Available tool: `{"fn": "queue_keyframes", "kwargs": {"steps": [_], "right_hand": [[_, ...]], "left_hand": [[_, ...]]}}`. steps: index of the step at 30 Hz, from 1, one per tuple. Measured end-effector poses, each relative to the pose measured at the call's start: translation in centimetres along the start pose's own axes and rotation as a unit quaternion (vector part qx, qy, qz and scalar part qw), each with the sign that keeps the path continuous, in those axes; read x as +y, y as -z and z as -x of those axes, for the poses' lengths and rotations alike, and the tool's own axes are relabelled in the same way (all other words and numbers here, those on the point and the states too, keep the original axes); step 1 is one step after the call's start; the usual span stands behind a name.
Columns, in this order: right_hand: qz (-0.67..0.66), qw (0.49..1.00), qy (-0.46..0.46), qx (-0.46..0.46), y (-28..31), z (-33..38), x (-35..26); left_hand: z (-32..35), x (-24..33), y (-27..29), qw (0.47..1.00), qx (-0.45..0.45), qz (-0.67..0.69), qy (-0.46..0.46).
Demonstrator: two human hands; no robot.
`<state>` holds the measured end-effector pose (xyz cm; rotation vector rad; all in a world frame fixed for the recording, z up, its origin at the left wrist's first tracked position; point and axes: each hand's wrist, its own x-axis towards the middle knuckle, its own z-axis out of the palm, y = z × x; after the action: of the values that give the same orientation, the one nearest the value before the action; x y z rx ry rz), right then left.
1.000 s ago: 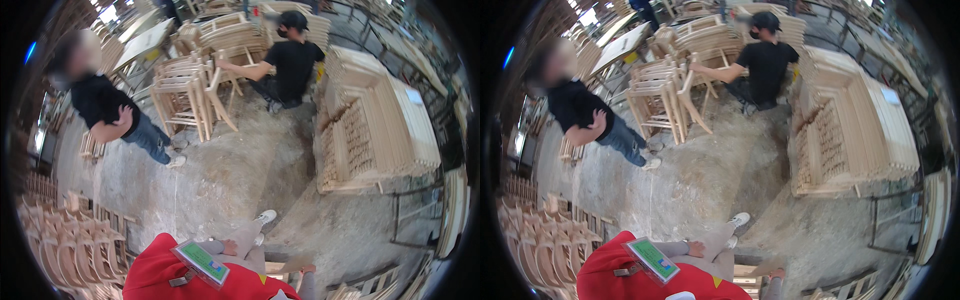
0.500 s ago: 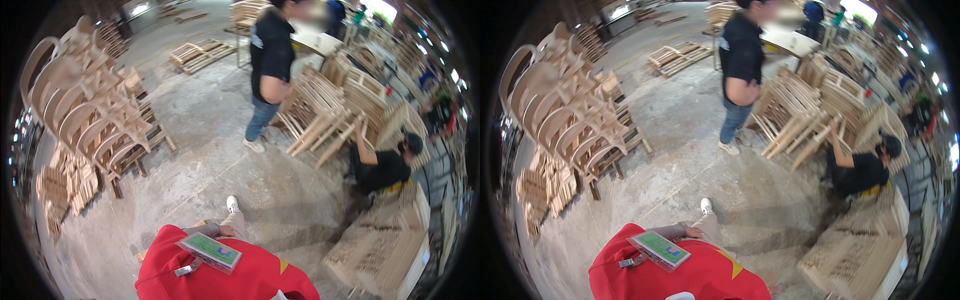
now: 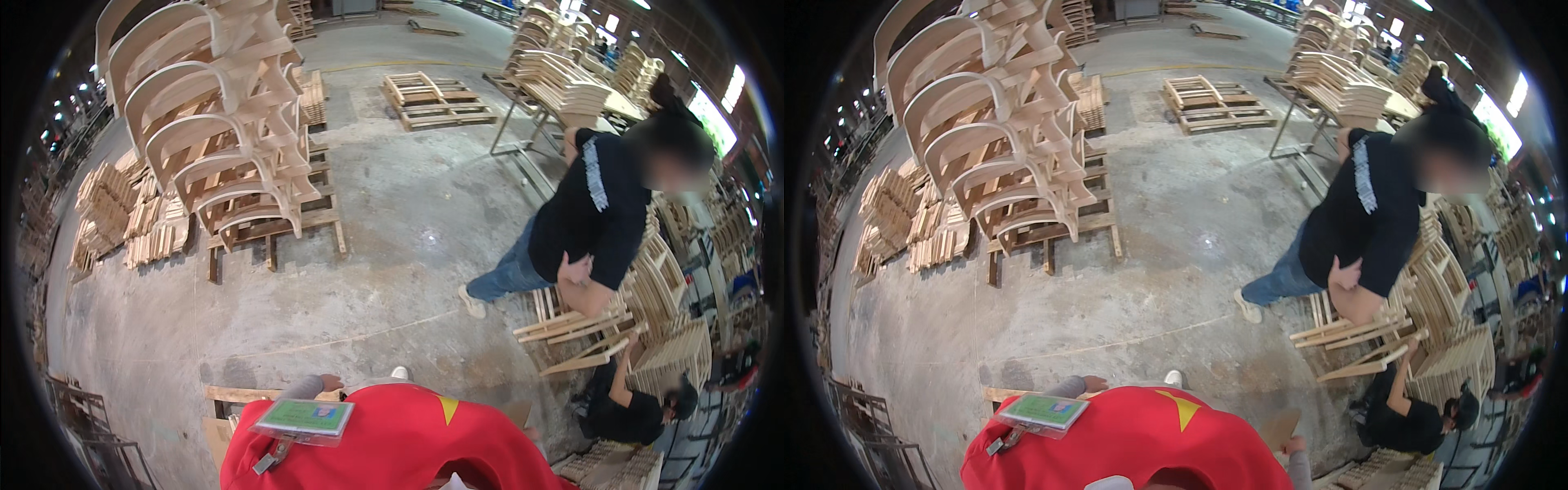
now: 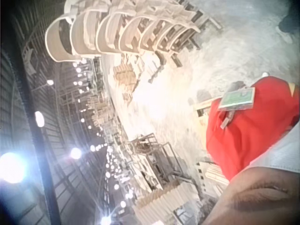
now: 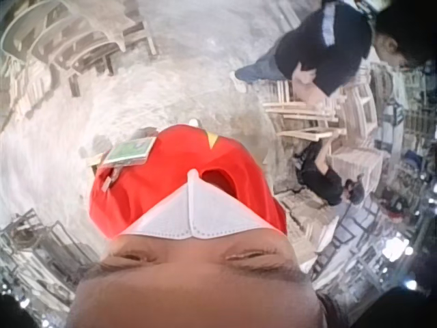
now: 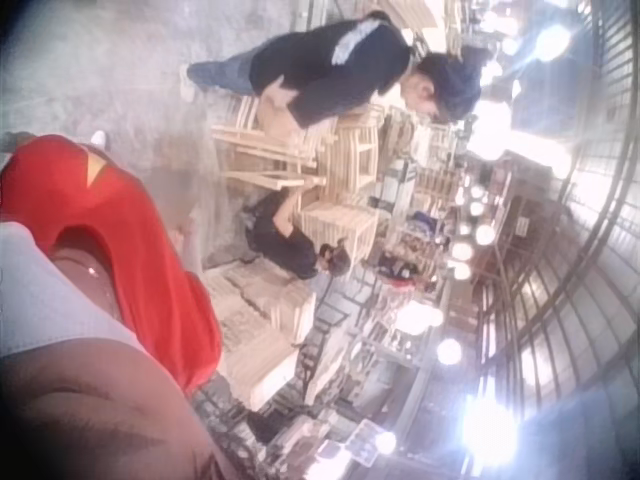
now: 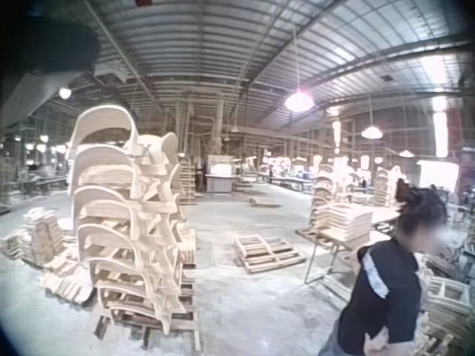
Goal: The person picks up a wooden chair frame and places it on the floor. They then use a piece of sandpaper to sand the edges and surfaces of the chair frame, repeatedly flipping and repositioning the frame to access different areas.
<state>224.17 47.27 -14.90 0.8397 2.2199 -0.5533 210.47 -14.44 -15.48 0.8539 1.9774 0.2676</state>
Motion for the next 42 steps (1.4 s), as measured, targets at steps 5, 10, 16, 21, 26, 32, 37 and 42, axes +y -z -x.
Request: {"fn": "queue_keyframes", "kwargs": {"steps": [5,10,16,21,26,32,37,42], "right_hand": [[0.030,0.992,0.122,0.014,5.7,-4.7,-18.2],[0.164,0.960,0.203,-0.104,8.3,-13.0,-30.9],[0.514,0.798,0.299,-0.103,8.2,-22.4,-52.8],[0.542,0.777,0.297,-0.116,4.1,-24.4,-74.9],[0.634,0.635,0.439,-0.047,-5.1,-22.1,-97.4],[0.576,0.575,0.578,-0.065,-22.4,-9.6,-116.3],[0.463,0.525,0.694,-0.167,-34.4,3.0,-121.4],[0.468,0.565,0.666,-0.138,-41.2,9.6,-128.1]], "left_hand": [[3.4,-5.3,-4.3,0.926,0.152,0.284,0.199],[1.9,-8.4,-4.5,0.765,0.237,0.472,0.369],[2.7,-15.0,-1.6,0.613,0.345,0.578,0.415],[8.8,-20.1,1.6,0.472,0.402,0.648,0.443],[16.0,-20.5,3.9,0.087,0.630,0.656,0.407],[15.2,-17.3,1.0,0.148,0.430,0.685,0.569],[12.4,-15.0,-2.6,0.122,0.297,0.771,0.550],[21.8,-25.9,-9.2,0.103,0.350,0.765,0.531]]}}
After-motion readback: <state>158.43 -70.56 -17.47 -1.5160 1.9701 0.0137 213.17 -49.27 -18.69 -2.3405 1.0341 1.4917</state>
